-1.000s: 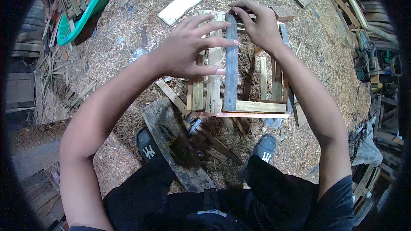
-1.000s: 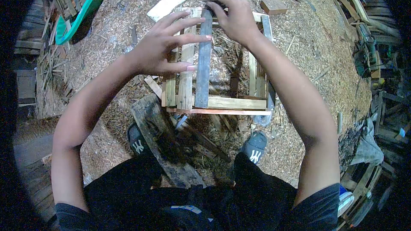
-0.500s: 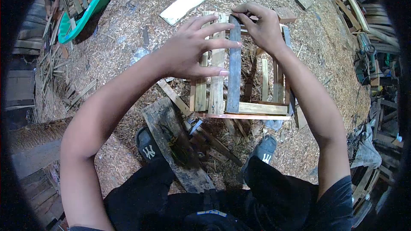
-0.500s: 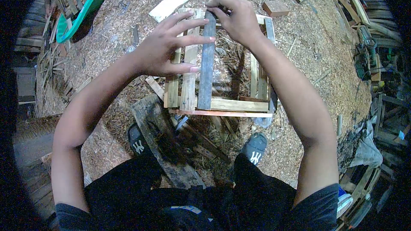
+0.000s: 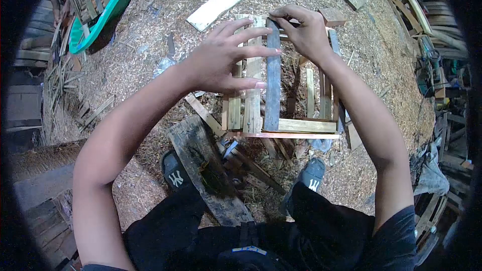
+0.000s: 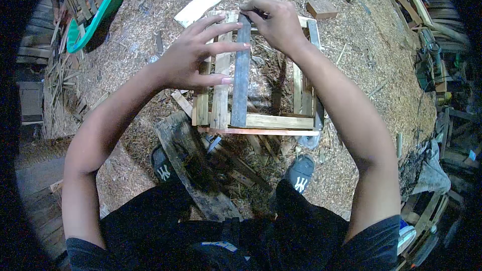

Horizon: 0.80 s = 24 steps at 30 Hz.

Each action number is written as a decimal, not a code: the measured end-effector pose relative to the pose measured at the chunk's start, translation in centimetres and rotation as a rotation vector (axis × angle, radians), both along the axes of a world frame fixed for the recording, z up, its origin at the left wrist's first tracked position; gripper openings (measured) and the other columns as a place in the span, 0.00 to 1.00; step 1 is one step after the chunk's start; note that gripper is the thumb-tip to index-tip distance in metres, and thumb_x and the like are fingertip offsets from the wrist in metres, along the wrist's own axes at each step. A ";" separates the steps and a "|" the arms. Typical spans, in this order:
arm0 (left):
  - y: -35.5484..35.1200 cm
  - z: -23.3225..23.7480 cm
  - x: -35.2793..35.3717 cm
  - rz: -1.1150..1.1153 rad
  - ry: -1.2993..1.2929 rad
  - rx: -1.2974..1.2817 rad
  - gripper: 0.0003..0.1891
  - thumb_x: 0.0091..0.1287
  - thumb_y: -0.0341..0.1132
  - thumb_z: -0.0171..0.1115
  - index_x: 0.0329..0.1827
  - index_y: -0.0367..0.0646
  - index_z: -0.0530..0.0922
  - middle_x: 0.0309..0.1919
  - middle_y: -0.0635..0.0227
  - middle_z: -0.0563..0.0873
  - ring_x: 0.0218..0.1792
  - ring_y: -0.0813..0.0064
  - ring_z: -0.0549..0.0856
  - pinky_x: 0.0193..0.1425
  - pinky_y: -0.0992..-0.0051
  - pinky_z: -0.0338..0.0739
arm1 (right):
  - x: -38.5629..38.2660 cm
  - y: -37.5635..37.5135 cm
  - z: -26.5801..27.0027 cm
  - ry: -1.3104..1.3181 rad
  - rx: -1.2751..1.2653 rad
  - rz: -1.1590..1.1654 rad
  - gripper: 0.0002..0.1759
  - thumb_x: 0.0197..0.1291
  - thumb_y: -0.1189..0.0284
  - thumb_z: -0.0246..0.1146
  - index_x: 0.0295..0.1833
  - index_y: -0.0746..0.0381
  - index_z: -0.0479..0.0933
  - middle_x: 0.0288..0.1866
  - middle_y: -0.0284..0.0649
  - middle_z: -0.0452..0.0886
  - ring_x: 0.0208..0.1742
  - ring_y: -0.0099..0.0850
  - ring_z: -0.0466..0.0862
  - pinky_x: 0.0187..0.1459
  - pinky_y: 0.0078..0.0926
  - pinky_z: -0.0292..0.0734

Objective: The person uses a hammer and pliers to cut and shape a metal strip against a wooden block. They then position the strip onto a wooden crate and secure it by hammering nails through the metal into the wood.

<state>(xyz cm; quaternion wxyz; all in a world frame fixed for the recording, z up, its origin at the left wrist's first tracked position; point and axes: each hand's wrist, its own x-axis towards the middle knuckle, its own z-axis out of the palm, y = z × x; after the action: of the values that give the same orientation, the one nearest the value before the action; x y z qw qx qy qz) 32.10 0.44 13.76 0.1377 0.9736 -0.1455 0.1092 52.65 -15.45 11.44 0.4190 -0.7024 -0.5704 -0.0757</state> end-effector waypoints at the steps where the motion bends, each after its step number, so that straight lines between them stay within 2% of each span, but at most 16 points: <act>1: 0.0 0.0 0.0 -0.005 -0.010 0.003 0.37 0.60 0.59 0.76 0.75 0.72 0.79 0.82 0.66 0.70 0.81 0.44 0.65 0.84 0.40 0.61 | 0.0 -0.1 0.2 0.042 -0.042 -0.003 0.09 0.67 0.73 0.71 0.51 0.58 0.90 0.45 0.44 0.92 0.46 0.40 0.93 0.49 0.36 0.88; 3: 0.0 0.2 0.0 -0.009 -0.015 -0.003 0.37 0.60 0.58 0.77 0.75 0.71 0.78 0.82 0.65 0.70 0.81 0.44 0.66 0.84 0.41 0.62 | 0.2 -0.3 0.5 0.078 -0.084 -0.009 0.11 0.68 0.72 0.71 0.54 0.58 0.89 0.46 0.44 0.92 0.46 0.39 0.93 0.49 0.35 0.88; 5: -0.1 0.2 -0.1 -0.010 -0.018 -0.010 0.37 0.60 0.57 0.77 0.75 0.70 0.78 0.81 0.65 0.70 0.80 0.44 0.66 0.84 0.42 0.62 | 0.5 -0.5 0.5 0.260 -0.026 -0.024 0.14 0.70 0.72 0.70 0.59 0.56 0.88 0.49 0.45 0.93 0.47 0.36 0.94 0.50 0.32 0.88; 6: -0.1 0.2 -0.1 -0.027 -0.034 -0.018 0.37 0.61 0.56 0.77 0.76 0.68 0.78 0.81 0.63 0.71 0.80 0.44 0.67 0.84 0.42 0.62 | 0.5 -0.8 1.0 0.289 -0.095 -0.073 0.17 0.71 0.72 0.69 0.64 0.55 0.86 0.51 0.45 0.93 0.48 0.33 0.94 0.51 0.31 0.88; 10: 0.1 0.5 -0.3 -0.067 -0.065 -0.058 0.37 0.64 0.54 0.76 0.78 0.62 0.75 0.79 0.57 0.72 0.80 0.48 0.68 0.84 0.45 0.63 | -0.3 -2.5 2.7 0.206 -0.078 -0.002 0.17 0.72 0.72 0.69 0.65 0.55 0.86 0.53 0.43 0.93 0.48 0.31 0.93 0.50 0.30 0.88; 13: 0.4 0.6 -0.7 -0.100 -0.049 -0.082 0.38 0.67 0.55 0.74 0.79 0.58 0.73 0.79 0.54 0.71 0.80 0.49 0.68 0.84 0.46 0.63 | -1.5 -3.9 3.5 0.125 -0.070 0.016 0.17 0.72 0.72 0.68 0.65 0.54 0.86 0.53 0.43 0.92 0.49 0.31 0.93 0.50 0.30 0.87; 14: 0.4 0.4 -1.1 -0.095 -0.047 -0.057 0.38 0.68 0.56 0.72 0.80 0.56 0.73 0.80 0.53 0.70 0.81 0.49 0.68 0.84 0.49 0.63 | -2.2 -4.9 3.7 0.277 -0.151 -0.002 0.17 0.72 0.72 0.69 0.64 0.55 0.87 0.54 0.42 0.92 0.50 0.30 0.92 0.50 0.29 0.87; 19: 1.5 -0.1 -3.7 -0.052 -0.043 -0.022 0.37 0.72 0.56 0.68 0.82 0.58 0.70 0.83 0.56 0.66 0.82 0.49 0.66 0.85 0.48 0.62 | -7.2 -8.7 5.7 0.261 -0.225 0.027 0.15 0.72 0.73 0.68 0.62 0.56 0.87 0.55 0.42 0.92 0.45 0.31 0.91 0.46 0.28 0.86; 21: 1.8 -0.3 -5.2 0.033 -0.007 0.080 0.37 0.72 0.56 0.68 0.83 0.60 0.68 0.84 0.58 0.64 0.83 0.50 0.65 0.85 0.49 0.62 | -9.0 -10.6 6.0 0.125 -0.179 0.152 0.14 0.72 0.73 0.67 0.60 0.56 0.88 0.54 0.42 0.92 0.41 0.30 0.90 0.44 0.28 0.86; 23: 1.9 -0.3 -5.9 0.075 0.039 0.106 0.37 0.73 0.56 0.66 0.83 0.61 0.68 0.84 0.59 0.64 0.83 0.51 0.64 0.85 0.50 0.63 | -11.2 -12.0 6.2 0.036 -0.185 0.260 0.12 0.70 0.76 0.66 0.55 0.60 0.89 0.41 0.42 0.91 0.35 0.27 0.87 0.39 0.28 0.85; 24: 2.4 -0.6 -6.1 0.074 0.033 0.076 0.37 0.74 0.57 0.65 0.84 0.61 0.68 0.84 0.59 0.65 0.83 0.51 0.65 0.85 0.51 0.62 | -12.3 -12.9 5.8 0.045 -0.243 0.298 0.12 0.68 0.78 0.66 0.55 0.62 0.88 0.42 0.43 0.91 0.39 0.30 0.89 0.42 0.30 0.85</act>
<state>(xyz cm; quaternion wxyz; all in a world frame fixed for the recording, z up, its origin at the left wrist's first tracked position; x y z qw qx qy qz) 25.96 2.84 13.18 0.0988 0.9845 -0.1113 0.0924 40.37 -28.37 17.20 0.3503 -0.6571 -0.6635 0.0725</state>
